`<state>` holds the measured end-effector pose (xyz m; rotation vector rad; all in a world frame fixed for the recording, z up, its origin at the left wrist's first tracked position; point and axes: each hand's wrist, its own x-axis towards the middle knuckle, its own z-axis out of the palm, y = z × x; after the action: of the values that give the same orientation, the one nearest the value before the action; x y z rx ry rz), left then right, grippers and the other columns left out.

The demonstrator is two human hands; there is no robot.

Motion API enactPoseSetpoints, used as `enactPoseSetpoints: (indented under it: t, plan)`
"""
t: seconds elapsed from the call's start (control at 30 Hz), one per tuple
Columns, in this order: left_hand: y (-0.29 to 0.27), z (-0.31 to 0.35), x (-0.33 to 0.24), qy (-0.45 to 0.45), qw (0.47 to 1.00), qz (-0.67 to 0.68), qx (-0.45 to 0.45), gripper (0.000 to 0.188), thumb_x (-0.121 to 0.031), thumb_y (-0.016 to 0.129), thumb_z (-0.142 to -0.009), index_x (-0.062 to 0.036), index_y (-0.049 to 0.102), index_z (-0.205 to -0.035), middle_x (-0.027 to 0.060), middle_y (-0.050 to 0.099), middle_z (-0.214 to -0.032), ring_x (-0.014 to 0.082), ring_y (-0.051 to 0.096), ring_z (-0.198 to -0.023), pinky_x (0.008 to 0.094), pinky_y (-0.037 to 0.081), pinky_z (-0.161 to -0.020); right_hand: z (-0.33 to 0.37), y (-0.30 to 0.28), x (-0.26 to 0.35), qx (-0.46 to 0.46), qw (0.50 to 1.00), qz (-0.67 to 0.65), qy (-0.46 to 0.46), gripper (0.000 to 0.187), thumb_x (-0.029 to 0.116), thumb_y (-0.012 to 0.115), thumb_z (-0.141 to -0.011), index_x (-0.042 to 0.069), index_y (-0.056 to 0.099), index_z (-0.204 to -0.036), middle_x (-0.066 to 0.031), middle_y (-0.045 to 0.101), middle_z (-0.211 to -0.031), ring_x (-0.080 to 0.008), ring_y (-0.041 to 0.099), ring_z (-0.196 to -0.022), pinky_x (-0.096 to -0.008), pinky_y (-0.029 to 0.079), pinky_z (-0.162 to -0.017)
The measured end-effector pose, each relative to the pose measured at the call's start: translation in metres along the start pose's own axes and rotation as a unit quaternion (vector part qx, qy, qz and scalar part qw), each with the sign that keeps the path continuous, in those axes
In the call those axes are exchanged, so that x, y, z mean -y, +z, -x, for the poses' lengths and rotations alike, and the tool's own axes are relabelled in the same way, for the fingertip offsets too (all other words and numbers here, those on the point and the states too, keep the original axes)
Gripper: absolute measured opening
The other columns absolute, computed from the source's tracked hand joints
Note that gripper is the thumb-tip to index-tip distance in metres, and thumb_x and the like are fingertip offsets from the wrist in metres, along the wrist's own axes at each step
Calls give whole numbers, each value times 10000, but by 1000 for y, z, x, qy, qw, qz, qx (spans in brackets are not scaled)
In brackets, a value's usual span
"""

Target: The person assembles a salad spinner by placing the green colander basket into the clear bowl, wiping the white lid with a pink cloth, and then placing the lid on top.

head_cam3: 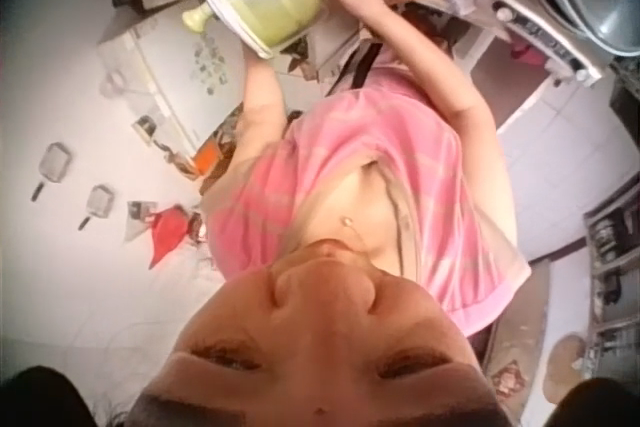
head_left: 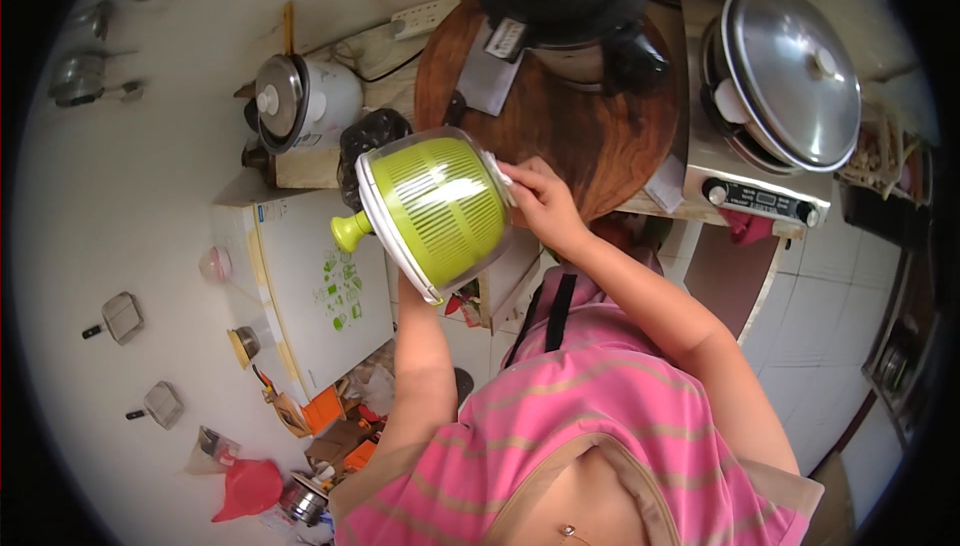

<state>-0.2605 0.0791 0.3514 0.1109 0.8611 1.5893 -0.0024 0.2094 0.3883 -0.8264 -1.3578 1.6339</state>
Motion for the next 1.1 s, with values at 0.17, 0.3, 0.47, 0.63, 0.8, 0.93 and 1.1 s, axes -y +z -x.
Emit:
enactPoseSetpoints:
  t: [0.17, 0.3, 0.47, 0.63, 0.8, 0.93, 1.1]
  plan:
    - [-2, -5, 5, 8, 1000, 17, 6, 633, -319, 716, -844, -16, 479, -1347, 175, 606, -1251, 326, 620, -1112, 467, 547, -919, 15, 2, 17, -140, 970, 186, -63, 326, -25, 613, -791, 70, 682, -1095, -106, 565, -906, -282, 568, -824, -376, 472, -712]
    - [-4, -9, 4, 9, 1000, 18, 9, 630, -306, 722, -840, -16, 479, -1345, 173, 608, -1246, 323, 625, -1105, 463, 552, -912, 4, 36, 67, -24, 914, 274, -299, 440, -3, 641, -712, 107, 654, -1138, -83, 568, -956, -276, 564, -834, -395, 467, -703]
    - [-10, -12, 4, 16, 1000, 7, 7, 627, -289, 729, -835, -17, 479, -1343, 171, 611, -1239, 320, 630, -1097, 460, 558, -904, -2, 73, 78, -29, 922, 244, -299, 510, -58, 628, -704, 93, 629, -1192, -102, 589, -1052, -324, 586, -992, -435, 464, -853]
    - [-16, -3, 7, 23, 1000, -1, -16, 625, -272, 736, -831, -18, 478, -1341, 169, 614, -1233, 317, 635, -1088, 456, 564, -896, 43, 22, 52, 128, 864, 312, -373, 459, 28, 636, -762, 137, 639, -1208, -54, 597, -1288, -280, 536, -1261, -494, 282, -1140]
    - [-32, -14, -4, 11, 999, -44, -8, 624, -255, 743, -826, -19, 478, -1338, 167, 618, -1226, 313, 641, -1080, 452, 570, -887, 27, 11, 55, 51, 884, 320, -338, 493, -15, 623, -749, 175, 658, -1202, -23, 630, -1278, -284, 534, -1275, -511, 270, -1140]
    - [3, -24, -1, 3, 999, -36, 5, 624, -207, 757, -810, -22, 474, -1335, 160, 623, -1214, 301, 655, -1053, 436, 583, -866, 9, -6, 45, -44, 946, 255, -194, 441, -95, 563, -813, 119, 666, -1185, -96, 626, -1275, -340, 526, -1272, -516, 317, -1112]
    - [43, -16, -1, 22, 998, -15, -52, 654, -171, 767, -795, -24, 459, -1354, 160, 623, -1213, 294, 661, -1046, 437, 587, -866, -5, -11, 47, -120, 970, 179, -111, 389, -100, 534, -853, 57, 647, -1190, -146, 644, -1210, -341, 560, -1229, -466, 374, -1094]
